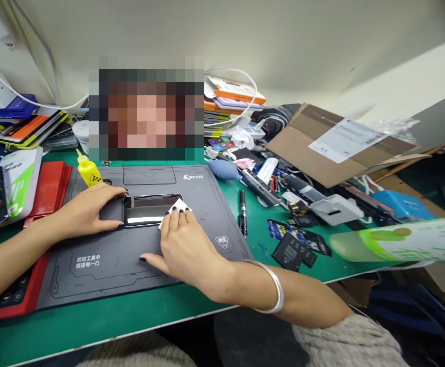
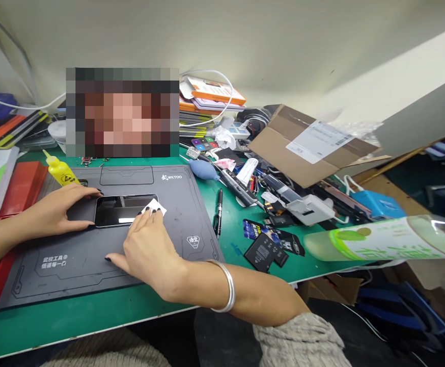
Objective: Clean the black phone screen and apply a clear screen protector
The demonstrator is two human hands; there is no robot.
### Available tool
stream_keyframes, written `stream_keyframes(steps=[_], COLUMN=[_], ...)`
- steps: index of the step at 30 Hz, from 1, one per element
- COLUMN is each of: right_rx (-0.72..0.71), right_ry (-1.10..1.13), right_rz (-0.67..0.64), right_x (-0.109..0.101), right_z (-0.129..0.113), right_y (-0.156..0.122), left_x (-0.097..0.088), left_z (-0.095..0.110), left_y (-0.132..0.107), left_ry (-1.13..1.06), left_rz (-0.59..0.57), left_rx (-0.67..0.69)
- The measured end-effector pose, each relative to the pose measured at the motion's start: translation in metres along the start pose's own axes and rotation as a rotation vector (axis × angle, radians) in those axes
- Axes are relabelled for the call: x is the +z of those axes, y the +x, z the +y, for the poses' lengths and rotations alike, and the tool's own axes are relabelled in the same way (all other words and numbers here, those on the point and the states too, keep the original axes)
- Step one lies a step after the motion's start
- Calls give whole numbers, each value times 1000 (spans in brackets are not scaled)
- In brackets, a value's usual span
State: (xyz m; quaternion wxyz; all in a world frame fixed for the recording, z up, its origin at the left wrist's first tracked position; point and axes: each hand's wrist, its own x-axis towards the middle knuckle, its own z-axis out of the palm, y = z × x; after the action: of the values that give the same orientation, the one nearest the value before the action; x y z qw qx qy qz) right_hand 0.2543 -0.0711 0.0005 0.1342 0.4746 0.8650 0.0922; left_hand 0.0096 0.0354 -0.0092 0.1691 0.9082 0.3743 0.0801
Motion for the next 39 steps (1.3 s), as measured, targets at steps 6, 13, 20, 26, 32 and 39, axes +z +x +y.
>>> stream_keyframes(steps=[6, 13, 20, 26, 32, 39], right_rx=[22, 33, 62, 52, -64, -214], right_ry=[-14, -57, -26, -52, -104, -18], right_rz=[-16, -14, -26, 19, 36, 163], right_x=[-2, -1, -5, 0, 2, 0], right_z=[-2, -5, 2, 0, -5, 10], right_y=[-3, -7, -1, -1, -4, 9], left_x=[-1, -1, 0, 0, 1, -1], left_z=[3, 3, 1, 0, -1, 1], left_y=[0, 1, 1, 0, 0, 1], left_ry=[8, 6, 0, 3, 3, -14], left_rz=[-8, -10, -4, 2, 5, -3], left_rx=[-4, -3, 5, 7, 4, -2])
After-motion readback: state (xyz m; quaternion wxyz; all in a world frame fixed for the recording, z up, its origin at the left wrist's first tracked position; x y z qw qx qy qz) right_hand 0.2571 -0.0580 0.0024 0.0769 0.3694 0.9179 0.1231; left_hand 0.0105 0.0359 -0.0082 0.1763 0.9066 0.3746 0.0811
